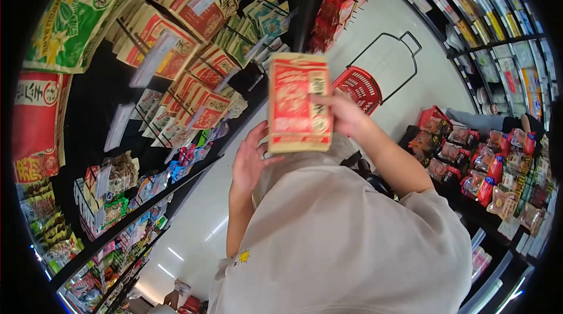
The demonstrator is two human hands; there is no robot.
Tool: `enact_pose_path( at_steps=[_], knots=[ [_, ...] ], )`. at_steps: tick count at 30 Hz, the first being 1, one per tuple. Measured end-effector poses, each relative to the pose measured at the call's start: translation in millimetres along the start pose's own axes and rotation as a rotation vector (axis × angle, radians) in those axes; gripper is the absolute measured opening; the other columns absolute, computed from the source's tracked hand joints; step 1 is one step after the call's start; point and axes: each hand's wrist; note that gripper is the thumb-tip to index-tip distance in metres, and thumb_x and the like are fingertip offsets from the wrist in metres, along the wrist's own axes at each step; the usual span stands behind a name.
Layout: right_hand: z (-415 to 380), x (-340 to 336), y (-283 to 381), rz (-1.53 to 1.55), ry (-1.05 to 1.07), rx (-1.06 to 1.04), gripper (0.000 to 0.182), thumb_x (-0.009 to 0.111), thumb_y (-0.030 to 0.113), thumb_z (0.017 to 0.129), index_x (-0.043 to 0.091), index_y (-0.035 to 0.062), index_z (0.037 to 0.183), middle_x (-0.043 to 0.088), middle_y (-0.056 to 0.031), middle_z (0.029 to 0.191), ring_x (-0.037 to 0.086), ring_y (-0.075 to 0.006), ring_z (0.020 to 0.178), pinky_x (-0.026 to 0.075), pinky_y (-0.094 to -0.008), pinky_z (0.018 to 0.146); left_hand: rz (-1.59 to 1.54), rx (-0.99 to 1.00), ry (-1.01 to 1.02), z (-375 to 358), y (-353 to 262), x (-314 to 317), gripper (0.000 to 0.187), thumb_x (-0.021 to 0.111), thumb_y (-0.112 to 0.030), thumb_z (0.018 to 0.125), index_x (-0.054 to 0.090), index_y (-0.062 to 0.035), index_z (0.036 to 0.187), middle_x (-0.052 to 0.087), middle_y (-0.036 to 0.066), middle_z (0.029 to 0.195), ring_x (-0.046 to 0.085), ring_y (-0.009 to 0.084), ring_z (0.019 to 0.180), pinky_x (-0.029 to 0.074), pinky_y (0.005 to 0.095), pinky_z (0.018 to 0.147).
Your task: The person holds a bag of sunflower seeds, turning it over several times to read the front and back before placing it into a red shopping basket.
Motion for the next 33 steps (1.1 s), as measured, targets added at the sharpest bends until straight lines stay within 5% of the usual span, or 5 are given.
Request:
enact_pose_path(
  at_steps=[10,18,24,29,33],
  knots=[
    [0.2,-317.6,-57.0,-0.155,-1.118,-0.515,0.042,0.060,-0.005,0.081,0.048,0.0071,0.119,0.062,-0.0108,0.105,0.065,-0.0293,0.092,0.055,-0.0423,0.078,0.176,-0.480,-0.827,-1.3,173.0,-220.1,0.061,0.055,-0.048,0.086,0.048,-0.0064,0.129,0.055,0.013,0.125,0.056,0.0297,0.106,0.045,0.0432,0.086],
    [-9.8,-417.4,-117.5,-0.325,-1.250,-0.266,0.042,0.058,-0.003,0.080,0.049,0.0084,0.119,0.060,-0.0102,0.109,0.062,-0.0283,0.097,0.054,-0.0425,0.076,1.202,-0.610,-0.452,-148.6,320.1,-409.0,0.035,0.057,-0.029,0.085,0.061,-0.0107,0.115,0.065,0.009,0.103,0.061,0.0268,0.094,0.048,0.0403,0.081],
    [8.4,-374.5,-102.4,-0.100,-1.069,-0.086,0.043,0.056,0.006,0.085,0.042,0.0150,0.125,0.060,-0.0096,0.107,0.062,-0.0277,0.094,0.050,-0.0552,0.077,1.642,-0.376,-0.204,-129.6,285.7,-395.5,0.029,0.056,-0.022,0.085,0.064,-0.0102,0.111,0.067,0.010,0.093,0.063,0.0246,0.086,0.049,0.0363,0.077],
    [22.6,-390.6,-109.7,-0.319,-1.290,0.271,0.046,0.054,0.009,0.084,0.040,0.0108,0.128,0.056,-0.0143,0.104,0.056,-0.0301,0.092,0.045,-0.0622,0.084,0.964,-0.396,-0.557,-56.7,225.9,-316.9,0.031,0.057,-0.023,0.086,0.062,-0.0050,0.111,0.067,0.013,0.094,0.064,0.0238,0.085,0.052,0.0347,0.070],
    [8.3,-402.6,-119.1,-0.387,-1.034,0.378,0.035,0.054,0.015,0.084,0.049,0.0066,0.118,0.056,-0.0164,0.104,0.057,-0.0318,0.093,0.048,-0.0579,0.083,0.677,-0.407,-0.743,-22.1,174.9,-244.5,0.034,0.057,-0.024,0.087,0.059,0.0003,0.111,0.067,0.013,0.095,0.063,0.0221,0.083,0.052,0.0329,0.065]
  ],
)
Point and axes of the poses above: each hand's wrist, its own z-axis towards the middle knuckle, its own x-axis out of the palm, y = z × x
